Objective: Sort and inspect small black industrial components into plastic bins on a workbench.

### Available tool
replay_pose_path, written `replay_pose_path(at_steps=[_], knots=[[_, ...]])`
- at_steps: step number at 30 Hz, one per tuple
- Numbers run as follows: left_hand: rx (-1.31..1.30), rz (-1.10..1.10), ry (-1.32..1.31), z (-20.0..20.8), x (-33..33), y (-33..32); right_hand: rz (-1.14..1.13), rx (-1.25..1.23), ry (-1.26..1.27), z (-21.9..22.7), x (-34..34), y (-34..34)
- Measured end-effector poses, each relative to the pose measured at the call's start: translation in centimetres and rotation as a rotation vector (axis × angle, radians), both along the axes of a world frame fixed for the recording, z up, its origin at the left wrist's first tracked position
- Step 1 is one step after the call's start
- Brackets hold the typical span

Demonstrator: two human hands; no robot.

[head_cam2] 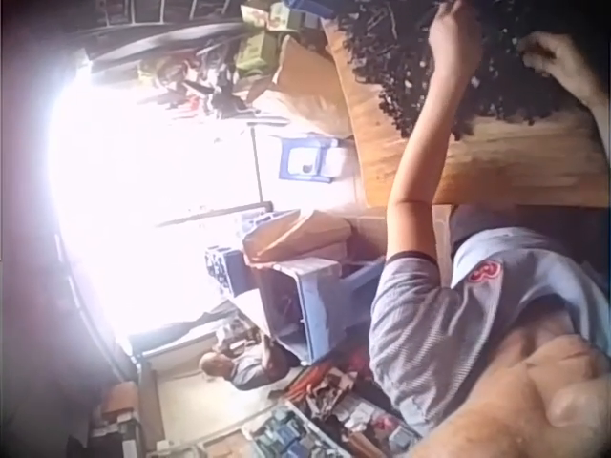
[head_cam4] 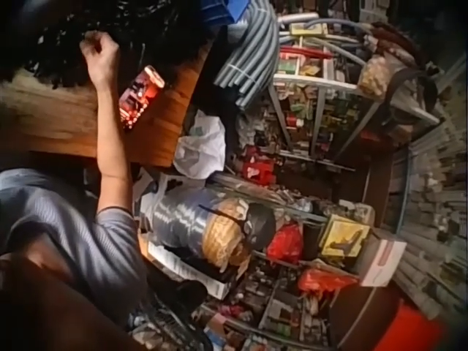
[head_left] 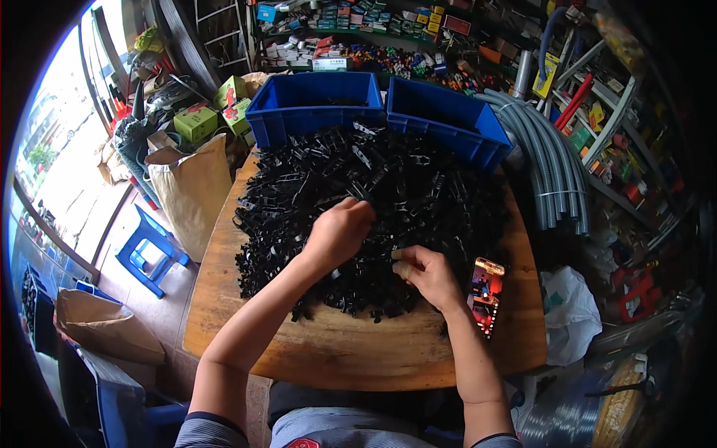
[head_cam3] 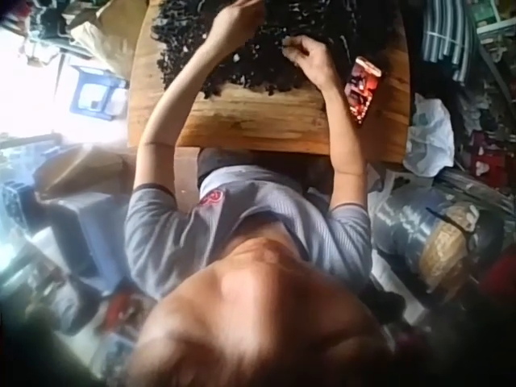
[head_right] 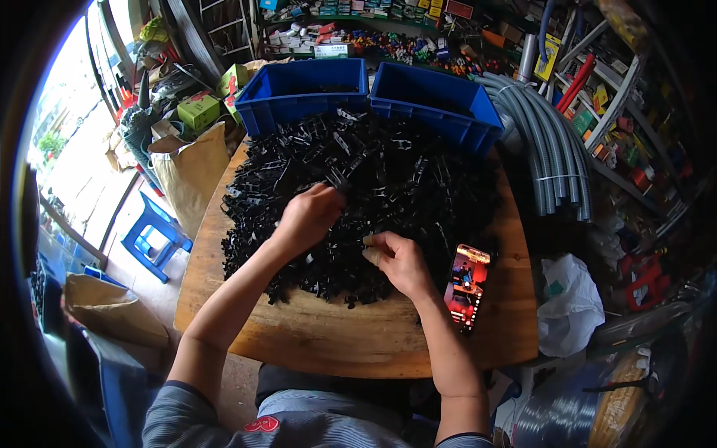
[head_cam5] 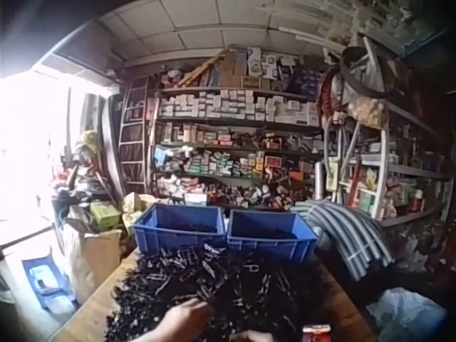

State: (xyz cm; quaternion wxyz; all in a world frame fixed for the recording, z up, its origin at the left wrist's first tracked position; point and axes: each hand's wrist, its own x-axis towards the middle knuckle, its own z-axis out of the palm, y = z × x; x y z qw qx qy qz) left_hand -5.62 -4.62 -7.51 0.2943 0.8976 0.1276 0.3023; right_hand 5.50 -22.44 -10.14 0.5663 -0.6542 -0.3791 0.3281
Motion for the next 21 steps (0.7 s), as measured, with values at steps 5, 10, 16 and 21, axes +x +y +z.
replay_pose_path(at_steps=[5, 10, 16, 21], knots=[[0.461, 0.026, 0.074, -2.4, 5.9, 0.1, 0.028, 0.019, 0.030, -1.0, 0.1, 0.4], [0.558, 0.112, 0.343, -3.0, 8.4, 0.4, 0.092, 0.154, -0.078, -2.0, 0.9, 0.2], [0.263, 0.078, 0.081, -0.4, 4.0, 2.5, -0.008, 0.112, 0.040, -0.4, 0.5, 0.0], [-1.179, -0.322, -0.102, 1.3, -3.6, -0.6, -0.003, 0.181, 0.306, 0.3, -1.0, 0.2]])
